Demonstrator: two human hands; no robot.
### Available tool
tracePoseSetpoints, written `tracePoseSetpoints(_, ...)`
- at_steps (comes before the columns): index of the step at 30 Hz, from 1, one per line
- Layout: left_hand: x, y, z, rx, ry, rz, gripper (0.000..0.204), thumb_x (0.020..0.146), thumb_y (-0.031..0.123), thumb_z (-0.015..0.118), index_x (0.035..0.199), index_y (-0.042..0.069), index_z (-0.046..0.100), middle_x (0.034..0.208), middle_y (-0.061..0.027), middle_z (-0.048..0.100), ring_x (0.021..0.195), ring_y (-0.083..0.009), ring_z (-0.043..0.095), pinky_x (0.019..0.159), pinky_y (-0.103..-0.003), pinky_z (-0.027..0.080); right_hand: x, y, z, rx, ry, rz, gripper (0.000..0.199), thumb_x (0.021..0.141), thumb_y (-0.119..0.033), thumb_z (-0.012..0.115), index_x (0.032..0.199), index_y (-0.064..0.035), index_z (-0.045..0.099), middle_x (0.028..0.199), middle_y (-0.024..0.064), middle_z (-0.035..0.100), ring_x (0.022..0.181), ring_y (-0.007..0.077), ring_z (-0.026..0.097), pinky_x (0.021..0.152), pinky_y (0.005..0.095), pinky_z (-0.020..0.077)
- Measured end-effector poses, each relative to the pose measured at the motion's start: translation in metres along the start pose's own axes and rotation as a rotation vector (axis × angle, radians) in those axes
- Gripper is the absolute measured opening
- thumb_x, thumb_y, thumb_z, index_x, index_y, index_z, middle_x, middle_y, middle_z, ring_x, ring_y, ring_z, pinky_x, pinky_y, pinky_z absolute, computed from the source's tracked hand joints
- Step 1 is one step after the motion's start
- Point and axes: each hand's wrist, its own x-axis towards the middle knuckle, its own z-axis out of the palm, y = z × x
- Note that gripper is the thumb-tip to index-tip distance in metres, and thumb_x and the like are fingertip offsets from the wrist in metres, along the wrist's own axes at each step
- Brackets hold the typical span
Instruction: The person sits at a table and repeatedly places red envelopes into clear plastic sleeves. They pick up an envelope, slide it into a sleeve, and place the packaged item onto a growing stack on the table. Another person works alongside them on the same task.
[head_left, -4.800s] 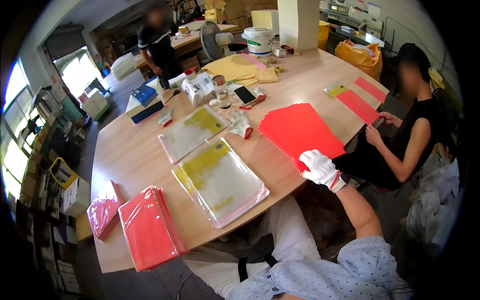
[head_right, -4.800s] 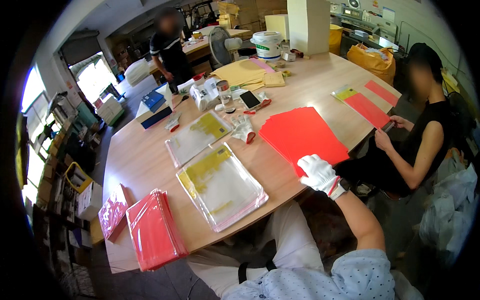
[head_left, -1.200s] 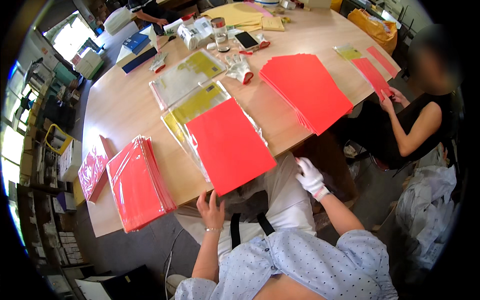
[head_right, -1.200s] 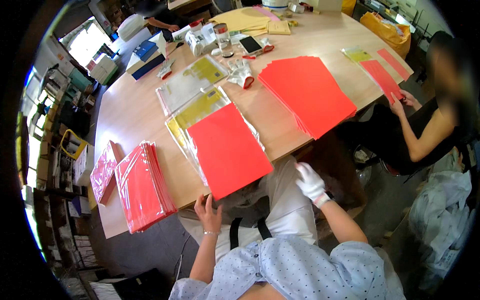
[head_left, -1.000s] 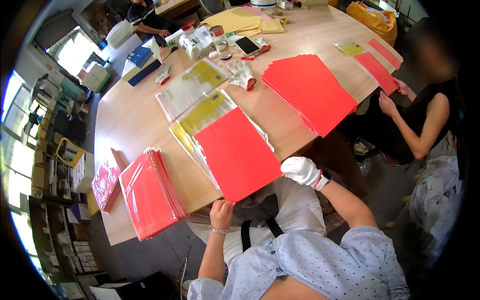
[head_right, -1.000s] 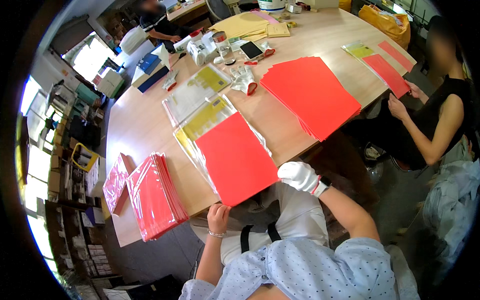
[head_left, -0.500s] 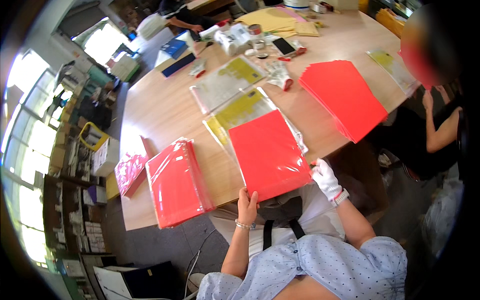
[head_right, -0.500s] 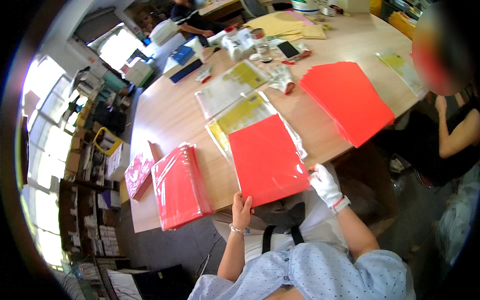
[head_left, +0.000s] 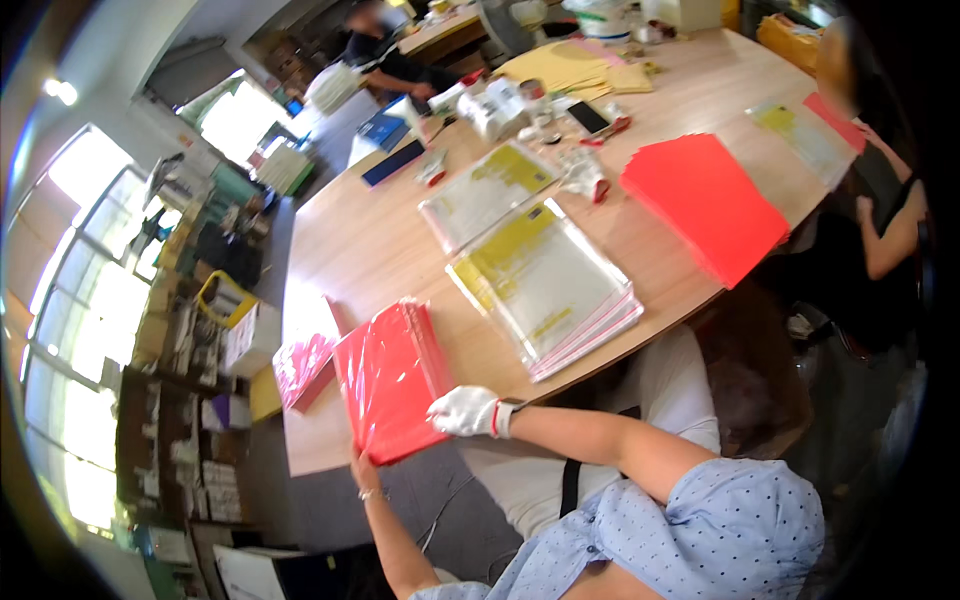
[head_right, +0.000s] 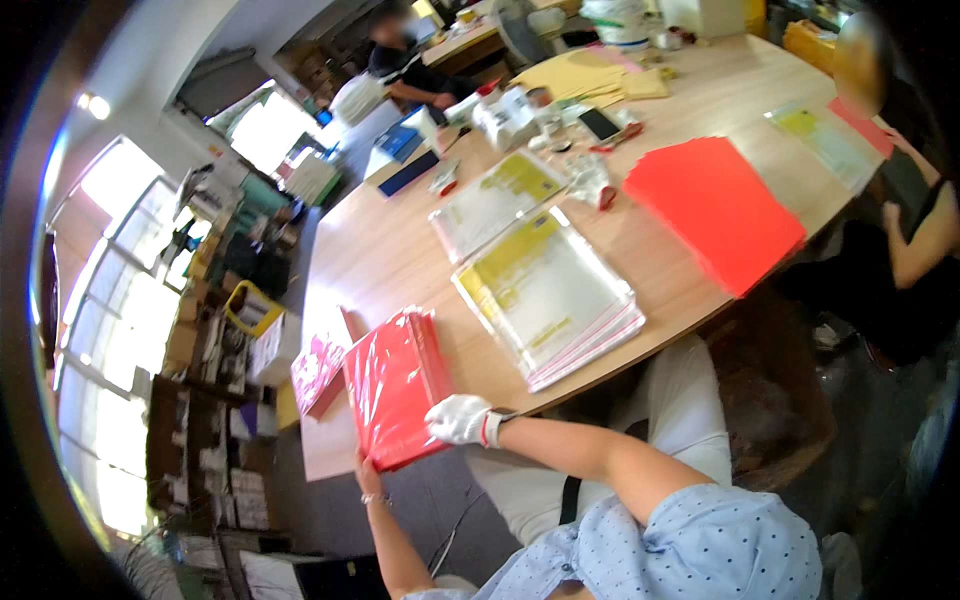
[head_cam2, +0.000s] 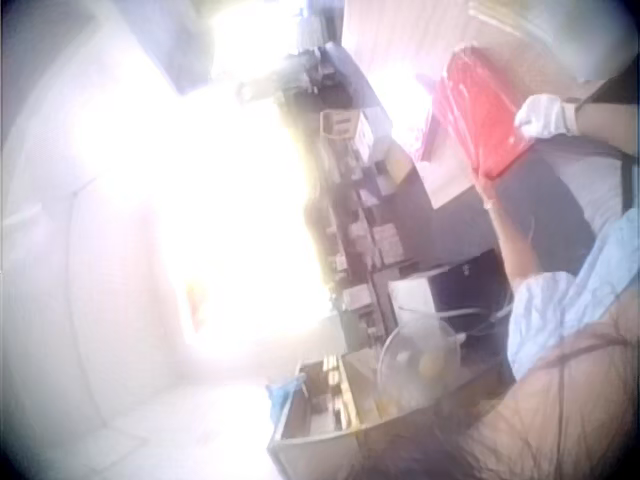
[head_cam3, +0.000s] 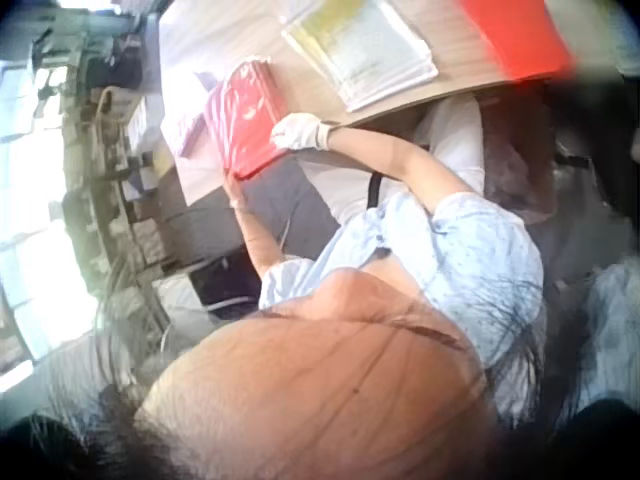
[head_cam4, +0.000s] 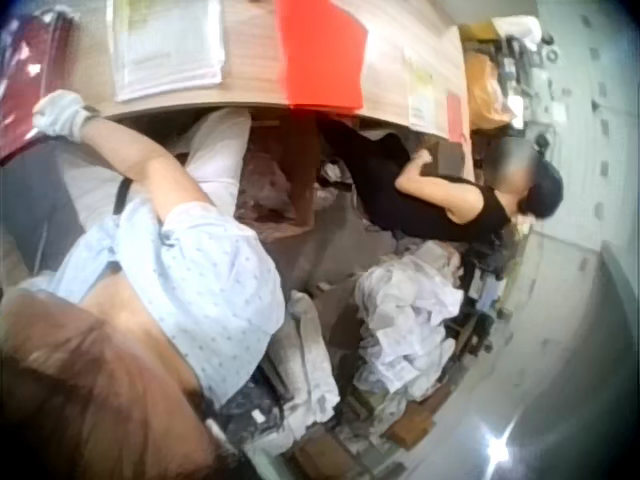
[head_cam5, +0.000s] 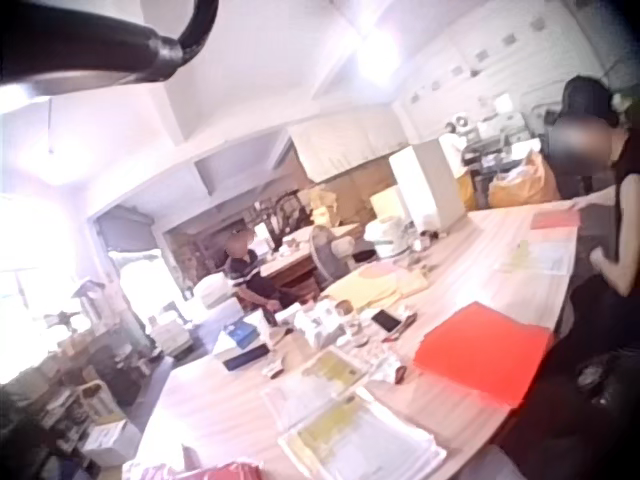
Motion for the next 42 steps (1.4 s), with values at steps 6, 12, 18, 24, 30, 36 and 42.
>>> tracePoseSetpoints(6,-0.014,-0.03,0.006,0.516,0.289,0.071,0.047,0.084,0.017,0.052,0.126,-0.003,0.043,0.129,-0.0208,0.043,0.12,-0.0333,0.041,0.101,-0.039,0.032,-0.101,0.036,-0.055,0.276,0.314,-0.119,0.031,0.082,-0.013,0.055,0.11,0.0003,0.057,0.088,0.0144,0.064,0.084,0.0255,0.062,0.074,0.0325,0.0479)
tracePoseSetpoints(12,-0.046,0.163,0.047,-0.113,0.307,0.287,0.035,0.09,0.017,0.048,0.118,-0.004,0.045,0.107,-0.0147,0.056,0.093,-0.0233,0.057,0.084,-0.033,0.045,-0.3,0.039,-0.233,-1.048,0.795,0.164,0.034,0.065,-0.012,0.065,0.097,-0.0023,0.057,0.1,0.0127,0.058,0.094,0.031,0.055,0.082,0.0391,0.0451)
tracePoseSetpoints(18,-0.068,0.265,0.178,-0.436,-0.307,0.403,0.019,0.085,0.006,0.054,0.102,-0.003,0.055,0.087,-0.0144,0.062,0.073,-0.0239,0.064,0.066,-0.033,0.05,-0.345,0.082,-0.296,-0.75,0.575,0.229,0.03,0.07,-0.025,0.068,0.092,-0.0044,0.063,0.092,0.0079,0.064,0.088,0.0257,0.059,0.077,0.0339,0.0474)
tracePoseSetpoints(24,-0.062,0.311,0.281,0.026,-0.446,0.555,0.035,0.079,0.006,0.057,0.113,-0.001,0.052,0.116,-0.0155,0.055,0.106,-0.0313,0.054,0.086,-0.037,0.046,-0.345,0.051,-0.255,-0.961,0.651,0.059,0.011,0.072,-0.019,0.066,0.077,-0.0097,0.061,0.081,0.0049,0.063,0.073,0.0228,0.061,0.065,0.0349,0.0491)
tracePoseSetpoints(30,-0.046,0.311,0.319,0.656,-0.485,0.644,0.018,0.075,0.016,0.06,0.089,0.004,0.059,0.093,-0.0105,0.057,0.091,-0.0283,0.056,0.077,-0.039,0.048,-0.393,0.082,-0.159,-0.027,1.589,0.246,0.021,0.08,-0.025,0.063,0.085,-0.0055,0.057,0.077,0.0037,0.056,0.066,0.0151,0.056,0.06,0.025,0.0455)
tracePoseSetpoints(36,-0.029,0.278,0.315,0.397,-0.429,0.667,0.014,0.077,0.018,0.059,0.082,0.005,0.061,0.087,-0.0119,0.06,0.084,-0.0293,0.058,0.071,-0.04,0.048,-0.386,0.106,-0.203,1.015,1.234,0.038,0.013,0.09,-0.021,0.049,0.095,-0.0096,0.051,0.07,-0.0038,0.048,0.054,0.0061,0.043,0.044,0.0219,0.0362)
tracePoseSetpoints(42,-0.025,0.261,0.309,0.236,-0.371,0.558,0.01,0.082,0.015,0.054,0.082,0.006,0.057,0.083,-0.0121,0.063,0.079,-0.0311,0.058,0.07,-0.041,0.047,-0.381,0.022,-0.17,0.86,0.964,0.341,0.033,0.085,-0.01,0.046,0.117,-0.0009,0.047,0.094,0.004,0.058,0.078,0.0103,0.057,0.066,0.0229,0.0461)
